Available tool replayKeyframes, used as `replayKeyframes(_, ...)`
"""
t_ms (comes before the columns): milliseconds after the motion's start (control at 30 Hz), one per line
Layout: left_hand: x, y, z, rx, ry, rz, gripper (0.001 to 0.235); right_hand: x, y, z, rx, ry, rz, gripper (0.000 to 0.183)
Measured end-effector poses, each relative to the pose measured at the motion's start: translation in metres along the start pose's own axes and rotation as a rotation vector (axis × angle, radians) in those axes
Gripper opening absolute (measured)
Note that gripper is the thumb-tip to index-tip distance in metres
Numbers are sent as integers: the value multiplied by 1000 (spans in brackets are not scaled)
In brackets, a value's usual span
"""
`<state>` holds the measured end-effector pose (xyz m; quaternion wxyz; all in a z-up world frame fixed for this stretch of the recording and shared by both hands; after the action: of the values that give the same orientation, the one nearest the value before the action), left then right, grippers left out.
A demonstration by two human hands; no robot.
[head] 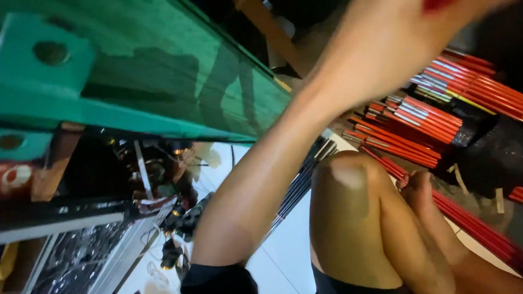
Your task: The person sits on the floor and repeatedly wipes bundles of red rods with a yellow cloth. They also use a small wooden stick to scrape or clean the ends of the rods. The rods are handled in small groups and placed back on the floor.
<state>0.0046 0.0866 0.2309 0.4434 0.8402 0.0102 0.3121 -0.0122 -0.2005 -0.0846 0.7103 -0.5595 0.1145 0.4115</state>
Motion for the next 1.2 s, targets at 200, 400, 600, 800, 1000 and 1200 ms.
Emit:
replayKeyframes(200,-141,-18,-38,208,-486,-668,41,2,74,129,221,-63,261,81)
replayKeyframes(400,-319,-141,-103,847,-460,-1135,48,87,137,61,7,170,-188,25)
replayKeyframes(600,-409,-214,-143,1043,-413,-1160,38,86,125,72,-310,115,-277,25)
replayKeyframes(800,-439,-260,-139,1079,-394,-1210,47,81,111,82,-606,121,-361,25)
replayKeyframes(1000,-444,-288,-135,1055,-344,-1216,82,88,81,14,-886,268,-394,26)
replayKeyframes(1200,-382,-245,-124,1285,-441,-1208,72,37,42,-235,-1191,385,-342,29)
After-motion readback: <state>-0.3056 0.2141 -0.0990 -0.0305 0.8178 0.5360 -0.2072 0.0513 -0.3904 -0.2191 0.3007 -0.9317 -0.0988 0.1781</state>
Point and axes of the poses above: each hand's wrist, its own x-axis towards the middle knuckle, its own z-axis out of the palm, y = z × x, the point moved 5 cm from there along x, towards the middle knuckle, and after that the axes turned 12 degrees about -z, right-handed, at the moved point
